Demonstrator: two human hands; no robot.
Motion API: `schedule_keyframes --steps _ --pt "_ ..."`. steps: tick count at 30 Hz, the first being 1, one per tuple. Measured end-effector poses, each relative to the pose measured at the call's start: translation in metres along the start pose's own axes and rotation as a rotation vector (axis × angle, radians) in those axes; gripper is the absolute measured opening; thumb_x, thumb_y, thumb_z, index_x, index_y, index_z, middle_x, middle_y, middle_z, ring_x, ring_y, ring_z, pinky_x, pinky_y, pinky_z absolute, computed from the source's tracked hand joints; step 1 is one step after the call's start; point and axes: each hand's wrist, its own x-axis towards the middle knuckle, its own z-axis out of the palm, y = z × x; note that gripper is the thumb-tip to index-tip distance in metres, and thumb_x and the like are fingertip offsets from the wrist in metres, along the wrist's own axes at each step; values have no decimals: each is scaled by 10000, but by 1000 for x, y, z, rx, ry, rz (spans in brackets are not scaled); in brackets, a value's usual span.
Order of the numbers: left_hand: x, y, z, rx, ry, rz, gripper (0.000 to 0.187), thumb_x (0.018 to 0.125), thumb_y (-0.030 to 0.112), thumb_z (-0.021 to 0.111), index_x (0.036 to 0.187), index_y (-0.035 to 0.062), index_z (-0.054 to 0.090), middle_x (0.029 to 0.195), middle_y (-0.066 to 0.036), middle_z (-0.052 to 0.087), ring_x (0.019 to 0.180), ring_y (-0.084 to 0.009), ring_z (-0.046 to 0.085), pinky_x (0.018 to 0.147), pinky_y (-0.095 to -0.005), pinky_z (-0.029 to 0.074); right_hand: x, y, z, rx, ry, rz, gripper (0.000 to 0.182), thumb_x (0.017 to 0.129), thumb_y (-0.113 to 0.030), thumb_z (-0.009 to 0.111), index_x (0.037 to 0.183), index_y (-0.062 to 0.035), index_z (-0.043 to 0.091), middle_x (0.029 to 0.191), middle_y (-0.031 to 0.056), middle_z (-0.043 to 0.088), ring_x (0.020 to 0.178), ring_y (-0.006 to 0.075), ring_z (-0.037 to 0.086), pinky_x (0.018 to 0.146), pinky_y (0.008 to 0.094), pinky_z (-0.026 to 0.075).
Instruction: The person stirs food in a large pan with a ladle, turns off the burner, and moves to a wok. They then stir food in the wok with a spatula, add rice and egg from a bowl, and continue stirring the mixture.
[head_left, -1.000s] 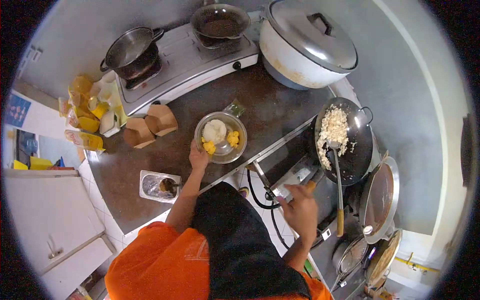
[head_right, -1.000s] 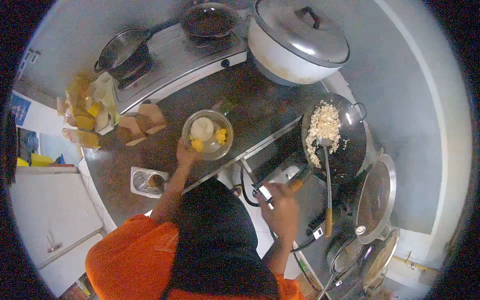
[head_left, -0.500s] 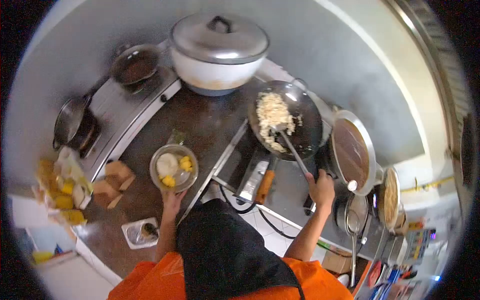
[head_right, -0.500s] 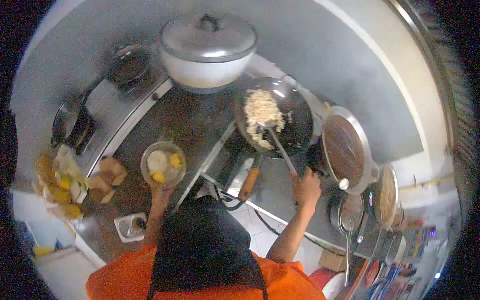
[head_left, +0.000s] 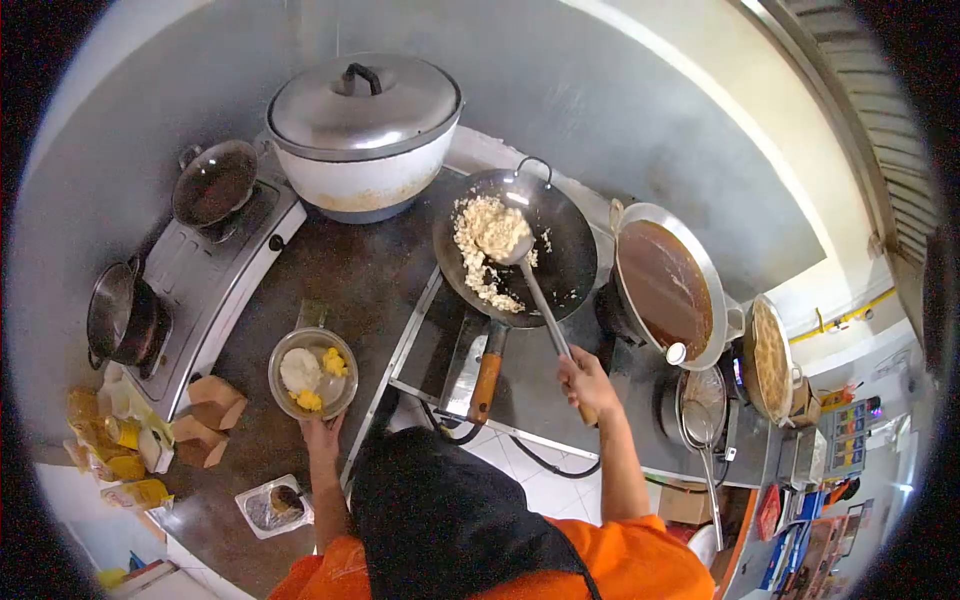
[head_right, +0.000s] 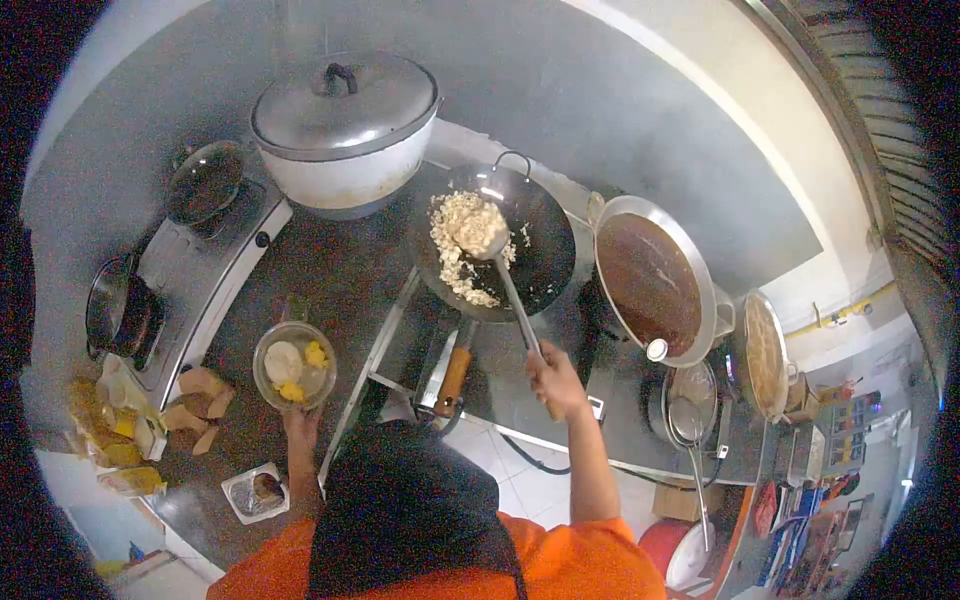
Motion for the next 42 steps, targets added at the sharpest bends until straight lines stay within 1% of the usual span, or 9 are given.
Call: schedule_keyframes --steps 4,7,15,20,21,29,31,32,42 --pt "5 -5 -16 11 71 -34 518 965 224 476 1418 218 226 1380 -130 384 1189 -317 493 940 -468 492 -9 15 6 -862 457 -618 471 938 -250 490 1360 -80 365 676 201 618 565 340 616 463 420 461" --pt "9 -4 -11 -7 31 -28 529 936 225 530 1398 194 276 1370 -114 410 1194 -303 488 942 -469 486 -16 17 27 -1147 567 -319 551 934 -218 473 1427 -87 267 764 261 626 660 441 614 574 517 481" --pt "-6 4 -4 2 17 -2 467 964 189 471 1395 159 296 1347 -128 430 1173 -290 509 958 -459 475 -12 29 25 -1162 703 -424 546 901 -164 519 1388 -58 296 684 243 600 624 415 608 565 509 470" --pt "-3 8 -18 26 -91 23 592 865 181 625 1383 143 341 1411 -44 384 1278 -263 401 1007 -475 425 -20 35 20 -662 550 -452 190 915 -155 506 1015 6 511 594 212 538 487 329 538 485 408 441" --pt "-4 11 -18 23 -84 31 592 865 181 625 1383 143 341 1411 -44 384 1278 -263 401 1007 -475 425 -27 34 23 -624 596 -452 202 928 -183 507 941 17 522 561 128 506 461 217 490 467 335 397" --pt "-63 85 111 224 23 23 470 896 71 487 1344 68 344 1281 -124 488 1132 -274 545 889 -442 521 -35 45 -13 -516 584 -151 410 919 -351 540 903 55 603 657 206 576 611 279 544 613 397 433" --pt "-57 99 141 305 -112 40 451 908 109 481 1340 72 359 1271 -120 495 1139 -261 540 880 -430 521 -42 38 -26 -737 674 -424 404 929 -344 536 735 10 545 539 43 434 515 111 394 467 313 329" --pt "-47 101 151 327 -173 37 446 913 121 477 1341 70 361 1273 -121 494 1134 -259 543 878 -425 521 -61 12 -25 -723 625 -313 351 913 -322 555 908 22 623 678 193 596 583 210 546 561 368 422" --pt "3 106 334 481 -603 -46 528 866 -3 416 1374 94 309 1291 -147 468 1113 -279 559 850 -432 558 -149 -145 -53 -1576 833 -665 350 827 -129 636 1176 -150 624 880 127 653 709 297 635 596 379 494"
